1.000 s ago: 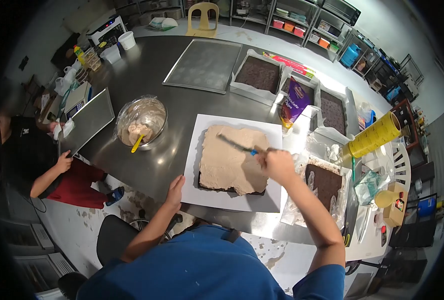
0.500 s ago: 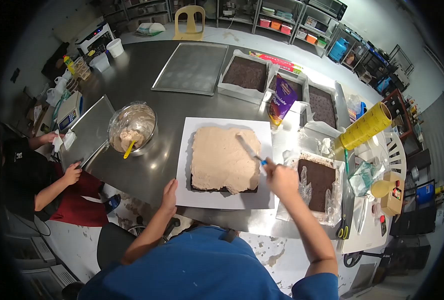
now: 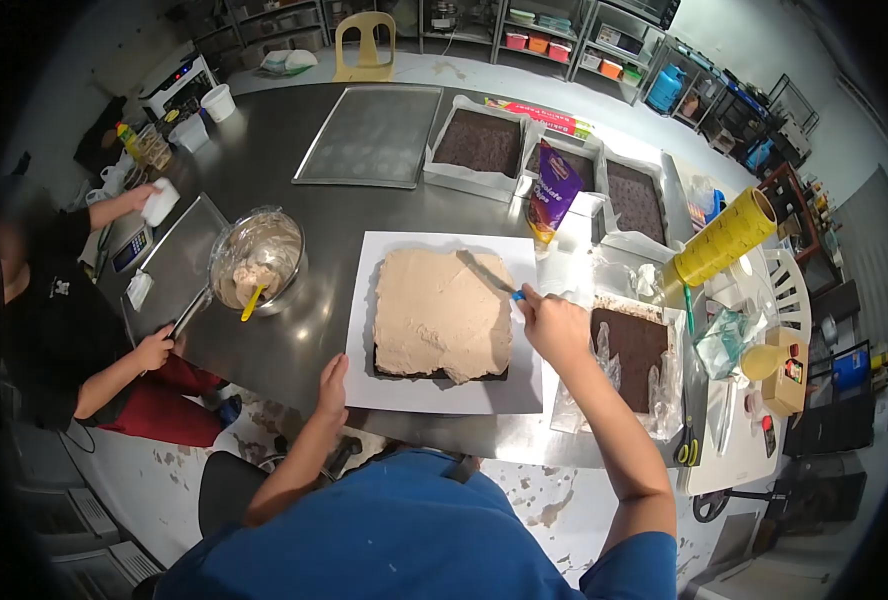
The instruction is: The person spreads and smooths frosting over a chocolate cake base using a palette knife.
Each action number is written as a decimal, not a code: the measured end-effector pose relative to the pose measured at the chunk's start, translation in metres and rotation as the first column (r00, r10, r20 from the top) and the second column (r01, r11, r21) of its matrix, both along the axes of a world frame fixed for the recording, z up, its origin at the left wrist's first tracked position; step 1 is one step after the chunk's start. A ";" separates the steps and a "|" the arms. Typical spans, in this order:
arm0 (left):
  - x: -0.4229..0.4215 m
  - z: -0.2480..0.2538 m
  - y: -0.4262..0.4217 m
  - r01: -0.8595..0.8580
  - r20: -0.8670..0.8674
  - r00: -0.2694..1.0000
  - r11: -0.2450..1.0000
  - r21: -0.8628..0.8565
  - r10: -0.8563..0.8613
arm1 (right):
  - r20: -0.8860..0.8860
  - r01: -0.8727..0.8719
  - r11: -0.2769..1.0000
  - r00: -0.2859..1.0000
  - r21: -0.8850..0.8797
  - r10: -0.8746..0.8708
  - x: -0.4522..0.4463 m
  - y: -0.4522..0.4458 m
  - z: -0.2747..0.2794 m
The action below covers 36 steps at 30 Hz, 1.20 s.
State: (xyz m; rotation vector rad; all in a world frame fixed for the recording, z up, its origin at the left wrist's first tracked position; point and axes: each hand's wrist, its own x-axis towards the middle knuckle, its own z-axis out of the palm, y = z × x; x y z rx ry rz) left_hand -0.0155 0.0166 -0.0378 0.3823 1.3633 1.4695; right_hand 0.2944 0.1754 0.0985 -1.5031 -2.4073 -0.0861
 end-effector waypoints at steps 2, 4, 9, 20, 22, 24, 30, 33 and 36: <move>-0.001 0.004 0.003 -0.046 -0.094 0.995 0.998 -0.039 0.042 | 0.001 -0.062 0.990 0.998 -0.127 0.063 -0.009 -0.007 -0.004; -0.005 0.011 0.008 -0.037 -0.109 0.994 0.998 -0.055 0.030 | -0.041 -0.170 0.964 0.985 -0.207 0.165 -0.021 -0.033 0.008; -0.025 0.000 0.017 0.107 -0.062 0.992 0.994 0.024 -0.106 | 0.055 -0.377 0.902 0.917 -0.209 0.396 -0.026 -0.063 0.026; 0.010 -0.013 -0.018 0.043 0.052 0.998 0.997 0.061 -0.046 | -0.023 0.164 0.953 0.984 -0.256 -0.176 0.022 -0.073 0.006; 0.023 0.016 -0.027 0.134 0.139 0.980 0.987 0.091 -0.146 | -0.038 0.105 0.970 0.993 -0.221 -0.116 0.015 -0.091 0.002; 0.035 0.017 -0.038 0.141 0.170 0.971 0.975 0.171 -0.171 | -0.076 0.027 0.978 0.996 -0.209 -0.043 0.002 -0.111 0.003; 0.056 0.024 -0.047 0.293 0.098 0.938 0.912 0.288 -0.332 | -0.063 -0.173 0.985 0.983 -0.027 0.171 0.015 -0.102 -0.002; 0.064 0.024 -0.050 0.389 0.069 0.904 0.879 0.276 -0.422 | -0.053 -0.051 0.999 0.997 0.009 0.052 0.029 -0.070 -0.001; 0.074 0.028 -0.051 0.420 0.026 0.893 0.854 0.306 -0.449 | -0.073 -0.013 0.996 0.997 -0.088 0.007 0.030 -0.064 0.000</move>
